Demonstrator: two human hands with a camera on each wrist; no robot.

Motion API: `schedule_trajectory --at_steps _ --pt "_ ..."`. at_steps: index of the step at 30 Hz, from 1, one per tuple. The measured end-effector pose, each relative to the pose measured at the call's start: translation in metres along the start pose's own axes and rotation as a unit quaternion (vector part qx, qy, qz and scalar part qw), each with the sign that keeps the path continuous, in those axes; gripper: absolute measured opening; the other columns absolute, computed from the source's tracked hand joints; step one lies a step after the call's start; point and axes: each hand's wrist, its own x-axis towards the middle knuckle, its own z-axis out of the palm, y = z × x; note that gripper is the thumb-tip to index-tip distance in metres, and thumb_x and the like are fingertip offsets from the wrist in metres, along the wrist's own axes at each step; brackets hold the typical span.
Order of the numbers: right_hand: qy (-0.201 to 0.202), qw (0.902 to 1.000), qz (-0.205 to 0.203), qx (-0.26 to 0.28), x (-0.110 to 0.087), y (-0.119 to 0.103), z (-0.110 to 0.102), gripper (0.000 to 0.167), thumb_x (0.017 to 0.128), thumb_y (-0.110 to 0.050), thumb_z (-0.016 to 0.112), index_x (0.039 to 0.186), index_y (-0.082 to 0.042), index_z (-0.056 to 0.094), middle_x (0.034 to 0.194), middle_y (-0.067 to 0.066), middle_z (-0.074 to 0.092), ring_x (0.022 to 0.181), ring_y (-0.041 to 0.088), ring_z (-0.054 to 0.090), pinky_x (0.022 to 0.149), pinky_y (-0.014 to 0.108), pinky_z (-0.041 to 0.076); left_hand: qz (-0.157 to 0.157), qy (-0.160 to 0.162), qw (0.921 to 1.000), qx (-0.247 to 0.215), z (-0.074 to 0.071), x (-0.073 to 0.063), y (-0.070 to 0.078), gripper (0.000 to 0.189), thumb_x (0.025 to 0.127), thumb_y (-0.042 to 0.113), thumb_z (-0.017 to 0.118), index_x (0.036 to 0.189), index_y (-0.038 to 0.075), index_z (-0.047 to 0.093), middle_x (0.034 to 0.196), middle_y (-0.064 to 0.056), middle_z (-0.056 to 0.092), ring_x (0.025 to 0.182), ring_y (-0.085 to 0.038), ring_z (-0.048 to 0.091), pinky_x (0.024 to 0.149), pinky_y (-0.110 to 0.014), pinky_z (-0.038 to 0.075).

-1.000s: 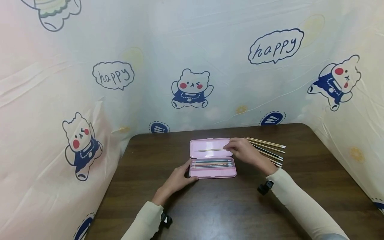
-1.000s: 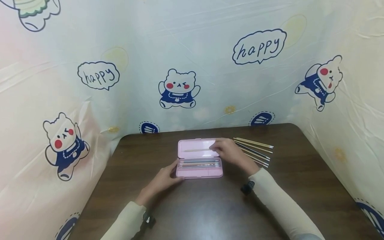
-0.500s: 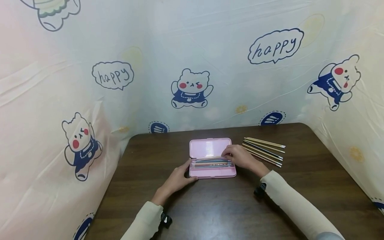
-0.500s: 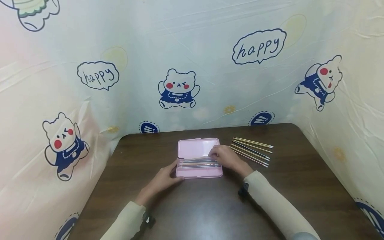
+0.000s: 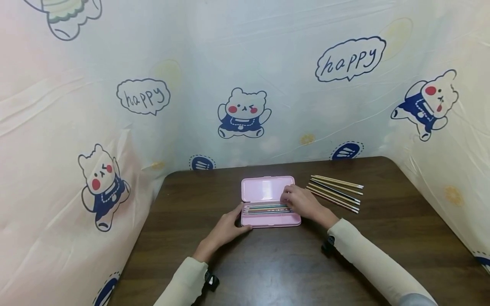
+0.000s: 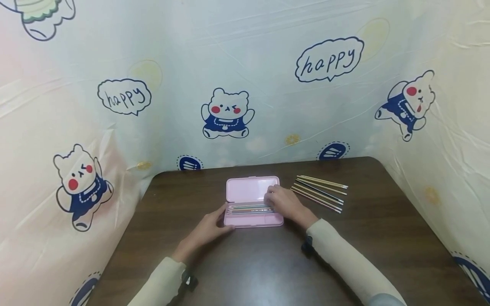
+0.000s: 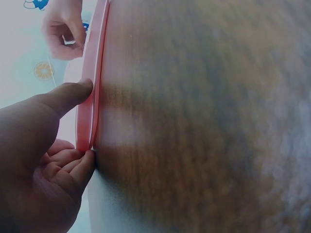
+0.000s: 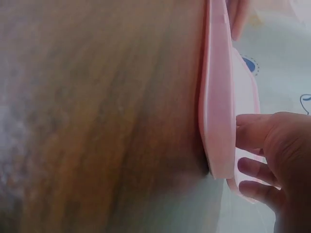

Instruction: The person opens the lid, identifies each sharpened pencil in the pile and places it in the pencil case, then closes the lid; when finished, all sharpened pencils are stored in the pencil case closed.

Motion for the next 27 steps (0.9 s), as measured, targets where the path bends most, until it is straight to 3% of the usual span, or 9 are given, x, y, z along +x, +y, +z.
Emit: schedule_trajectory --at_steps 11,15,20,27 --pt "-0.016 0.9998 0.010 -0.005 -0.002 -0.004 -0.004 0.011 0.093 -0.011 0.081 0.099 -0.019 0.085 0.102 0.000 0.070 0.094 0.016 0.059 0.080 0.032 0.056 -0.005 0.000 1.0000 0.002 -0.001 -0.002 0.003 0.096 0.095 0.044 0.081 0.170 0.016 0.028 0.168 -0.010 0.046 0.152 -0.032 0.050 0.121 -0.052 0.045" --pt "-0.022 0.9993 0.023 0.023 -0.003 -0.004 -0.008 0.011 0.094 -0.010 0.080 0.099 -0.018 0.085 0.102 0.000 0.070 0.093 0.016 0.059 0.081 0.034 0.057 -0.004 0.001 1.0000 0.003 -0.001 -0.003 0.003 0.096 0.095 0.043 0.081 0.170 0.016 0.028 0.168 -0.010 0.046 0.152 -0.031 0.050 0.121 -0.052 0.045" --pt "-0.013 0.9965 0.057 0.060 -0.004 0.003 -0.021 0.011 0.095 -0.011 0.079 0.103 -0.016 0.083 0.105 0.001 0.075 0.093 0.017 0.064 0.085 0.040 0.060 -0.005 -0.001 1.0000 0.003 -0.001 -0.003 0.004 0.096 0.095 0.044 0.081 0.170 0.018 0.028 0.168 -0.009 0.045 0.152 -0.030 0.049 0.122 -0.051 0.045" --pt "0.010 0.9894 0.118 0.084 -0.009 0.032 -0.053 0.014 0.099 -0.011 0.076 0.111 -0.010 0.082 0.105 0.007 0.080 0.087 0.020 0.068 0.084 0.046 0.062 -0.008 -0.005 1.0000 0.001 -0.001 -0.003 0.003 0.096 0.095 0.046 0.080 0.170 0.017 0.027 0.170 -0.009 0.043 0.153 -0.031 0.048 0.121 -0.051 0.045"
